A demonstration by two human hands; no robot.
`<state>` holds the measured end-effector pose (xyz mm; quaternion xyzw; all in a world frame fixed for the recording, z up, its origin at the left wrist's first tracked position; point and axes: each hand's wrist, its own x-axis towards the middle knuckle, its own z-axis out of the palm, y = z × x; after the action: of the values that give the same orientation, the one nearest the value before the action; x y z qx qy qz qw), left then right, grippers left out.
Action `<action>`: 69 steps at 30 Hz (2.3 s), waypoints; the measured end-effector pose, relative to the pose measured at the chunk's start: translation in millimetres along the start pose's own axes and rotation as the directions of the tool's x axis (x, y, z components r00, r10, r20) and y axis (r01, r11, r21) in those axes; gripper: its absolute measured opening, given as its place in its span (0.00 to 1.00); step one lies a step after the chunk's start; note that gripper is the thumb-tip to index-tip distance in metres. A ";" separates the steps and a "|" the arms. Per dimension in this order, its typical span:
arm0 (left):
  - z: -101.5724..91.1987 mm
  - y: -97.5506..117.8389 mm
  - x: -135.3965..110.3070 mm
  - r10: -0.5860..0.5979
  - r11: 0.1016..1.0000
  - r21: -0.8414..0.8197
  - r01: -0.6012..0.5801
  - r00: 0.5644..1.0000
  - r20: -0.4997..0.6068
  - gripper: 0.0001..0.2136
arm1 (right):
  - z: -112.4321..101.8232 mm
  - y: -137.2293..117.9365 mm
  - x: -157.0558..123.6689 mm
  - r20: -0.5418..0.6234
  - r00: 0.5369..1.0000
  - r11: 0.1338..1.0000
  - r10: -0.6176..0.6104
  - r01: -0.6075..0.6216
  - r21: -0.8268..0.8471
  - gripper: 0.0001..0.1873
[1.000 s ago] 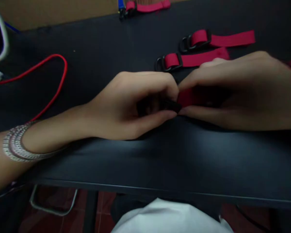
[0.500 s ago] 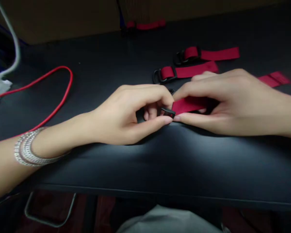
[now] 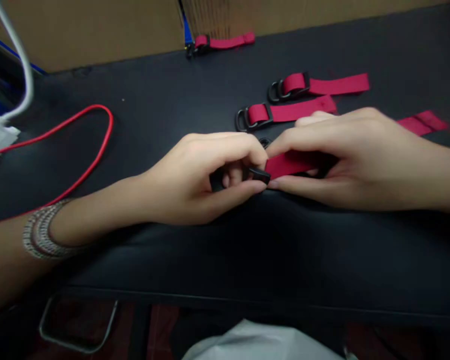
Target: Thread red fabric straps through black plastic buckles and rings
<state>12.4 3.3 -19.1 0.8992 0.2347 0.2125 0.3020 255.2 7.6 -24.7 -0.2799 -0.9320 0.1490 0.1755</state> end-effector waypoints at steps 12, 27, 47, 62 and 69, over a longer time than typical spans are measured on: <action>0.8 0.6 0.7 -0.001 1.000 -0.002 0.001 1.000 -0.008 0.05 | 1.6 2.3 0.2 -0.005 1.000 1.000 -0.011 0.011 -0.009 0.10; 0.0 0.9 0.3 -0.004 1.000 0.014 0.004 1.000 -0.017 0.05 | 0.2 1.9 0.7 -0.020 0.999 1.000 -0.026 0.026 -0.012 0.13; 0.3 -0.5 0.2 0.008 1.000 0.007 -0.008 1.000 -0.005 0.06 | 2.4 3.2 -1.2 -0.023 0.999 0.999 -0.039 0.038 -0.031 0.13; -1.2 1.6 0.4 -0.025 1.000 -0.004 0.025 1.000 -0.001 0.05 | 2.0 4.6 -2.1 -0.001 1.000 1.000 -0.021 0.021 -0.017 0.16; 0.3 0.9 0.2 -0.015 1.000 0.010 0.015 1.000 -0.011 0.05 | 2.7 4.1 -1.6 -0.029 0.999 0.999 -0.043 0.042 -0.025 0.18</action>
<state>12.9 2.6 -18.7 0.8976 0.2444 0.2141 0.2977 257.3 9.5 -29.1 -0.2641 -0.9368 0.1298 0.1892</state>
